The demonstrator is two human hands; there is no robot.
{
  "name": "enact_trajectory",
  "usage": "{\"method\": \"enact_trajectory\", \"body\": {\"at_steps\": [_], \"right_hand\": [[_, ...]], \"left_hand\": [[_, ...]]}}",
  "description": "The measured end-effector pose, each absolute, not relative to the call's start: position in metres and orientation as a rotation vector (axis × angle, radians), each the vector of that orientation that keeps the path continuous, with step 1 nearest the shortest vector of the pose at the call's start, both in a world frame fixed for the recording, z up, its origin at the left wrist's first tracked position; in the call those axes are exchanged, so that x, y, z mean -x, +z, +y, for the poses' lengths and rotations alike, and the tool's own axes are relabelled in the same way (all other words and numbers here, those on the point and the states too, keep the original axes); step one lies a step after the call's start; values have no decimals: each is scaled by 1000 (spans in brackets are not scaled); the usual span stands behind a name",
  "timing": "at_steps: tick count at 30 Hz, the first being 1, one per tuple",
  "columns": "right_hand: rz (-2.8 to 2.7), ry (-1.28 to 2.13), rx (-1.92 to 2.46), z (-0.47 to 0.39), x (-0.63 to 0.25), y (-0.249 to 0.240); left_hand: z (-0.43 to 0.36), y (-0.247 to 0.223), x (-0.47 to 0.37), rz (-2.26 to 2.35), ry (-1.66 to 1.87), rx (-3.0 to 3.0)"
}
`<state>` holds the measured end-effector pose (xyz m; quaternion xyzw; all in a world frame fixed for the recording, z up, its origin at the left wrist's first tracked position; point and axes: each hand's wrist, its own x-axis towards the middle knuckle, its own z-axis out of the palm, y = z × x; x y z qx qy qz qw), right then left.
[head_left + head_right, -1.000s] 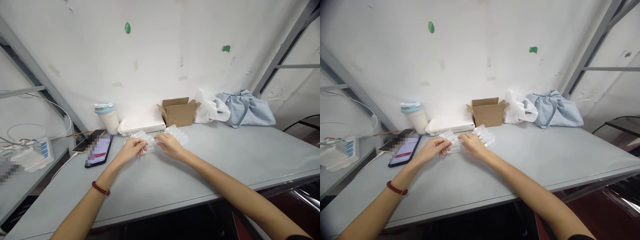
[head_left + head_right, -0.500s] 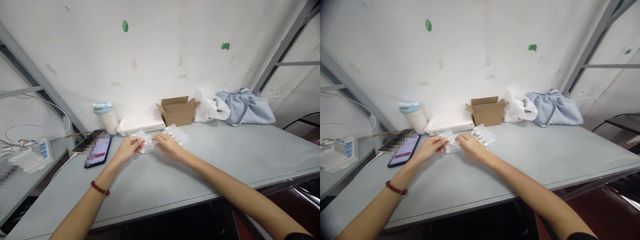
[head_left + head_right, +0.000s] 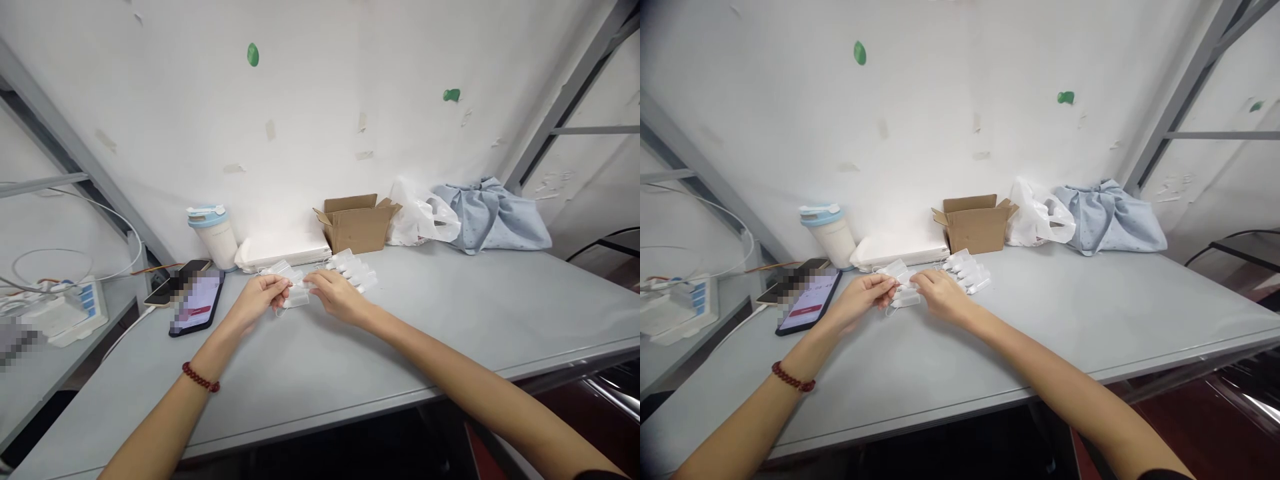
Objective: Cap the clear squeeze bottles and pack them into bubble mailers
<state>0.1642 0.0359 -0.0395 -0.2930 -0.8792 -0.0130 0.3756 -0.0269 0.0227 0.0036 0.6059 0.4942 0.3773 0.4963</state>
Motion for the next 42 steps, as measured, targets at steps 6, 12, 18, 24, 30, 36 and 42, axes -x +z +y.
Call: {"method": "enact_trajectory", "body": {"at_steps": [6, 12, 18, 24, 30, 36, 42], "right_hand": [[-2247, -42, 754, 36, -164, -40], [-2240, -27, 741, 37, -163, -41], [-2231, -35, 742, 34, -163, -38], [-2234, -28, 715, 34, -163, -38], [-2237, -25, 676, 33, -160, -42], [-2204, -48, 669, 31, -159, -41], [-2162, -31, 678, 30, -159, -37]], "left_hand": [[21, 6, 27, 1185, 915, -1459], [21, 6, 26, 1195, 928, -1473], [22, 5, 28, 1197, 926, -1451], [22, 2, 26, 1223, 939, -1488], [23, -7, 19, 1225, 970, -1528], [24, -4, 22, 1221, 1080, -1380], [24, -2, 28, 1135, 1046, -1345]]}}
